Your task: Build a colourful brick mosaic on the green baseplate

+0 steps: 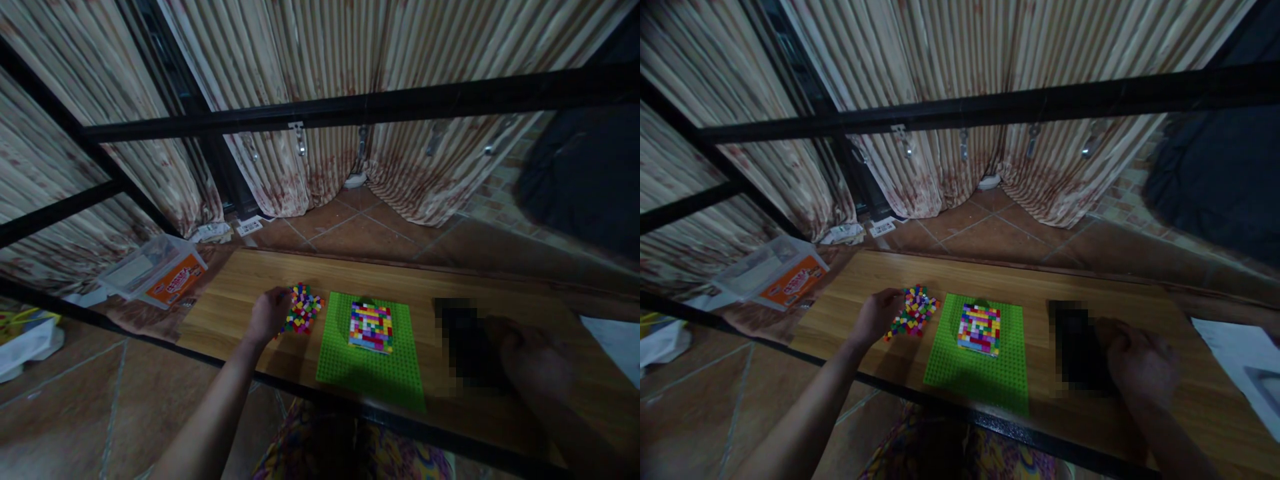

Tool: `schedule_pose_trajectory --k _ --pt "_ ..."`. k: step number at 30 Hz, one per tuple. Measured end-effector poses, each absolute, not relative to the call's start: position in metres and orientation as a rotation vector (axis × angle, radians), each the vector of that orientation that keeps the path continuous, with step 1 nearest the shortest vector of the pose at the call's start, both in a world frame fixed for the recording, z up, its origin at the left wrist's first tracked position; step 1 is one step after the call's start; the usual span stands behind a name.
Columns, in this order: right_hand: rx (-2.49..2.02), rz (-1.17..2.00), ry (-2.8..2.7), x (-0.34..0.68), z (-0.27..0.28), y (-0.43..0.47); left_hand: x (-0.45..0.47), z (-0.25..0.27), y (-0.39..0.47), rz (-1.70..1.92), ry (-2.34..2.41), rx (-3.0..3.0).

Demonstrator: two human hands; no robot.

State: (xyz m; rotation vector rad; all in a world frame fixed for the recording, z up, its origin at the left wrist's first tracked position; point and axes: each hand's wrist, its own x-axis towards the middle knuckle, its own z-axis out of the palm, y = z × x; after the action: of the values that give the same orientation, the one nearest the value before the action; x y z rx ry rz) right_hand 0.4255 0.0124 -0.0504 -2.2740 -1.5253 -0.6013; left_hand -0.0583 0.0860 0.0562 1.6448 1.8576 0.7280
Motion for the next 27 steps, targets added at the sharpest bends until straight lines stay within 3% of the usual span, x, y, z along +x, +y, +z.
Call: schedule_pose_trajectory --k 5,9,27 --pt "-2.255 -0.601 -1.527 0.423 -0.046 0.013 -0.026 0.05 0.065 0.958 1.431 1.431" --pt "-2.233 -0.601 -1.549 0.423 -0.045 0.013 0.003 0.048 0.04 0.932 1.306 1.463" --pt "-2.286 -0.518 -1.51 0.416 -0.038 0.013 0.046 0.029 0.008 1.061 1.387 2.102"
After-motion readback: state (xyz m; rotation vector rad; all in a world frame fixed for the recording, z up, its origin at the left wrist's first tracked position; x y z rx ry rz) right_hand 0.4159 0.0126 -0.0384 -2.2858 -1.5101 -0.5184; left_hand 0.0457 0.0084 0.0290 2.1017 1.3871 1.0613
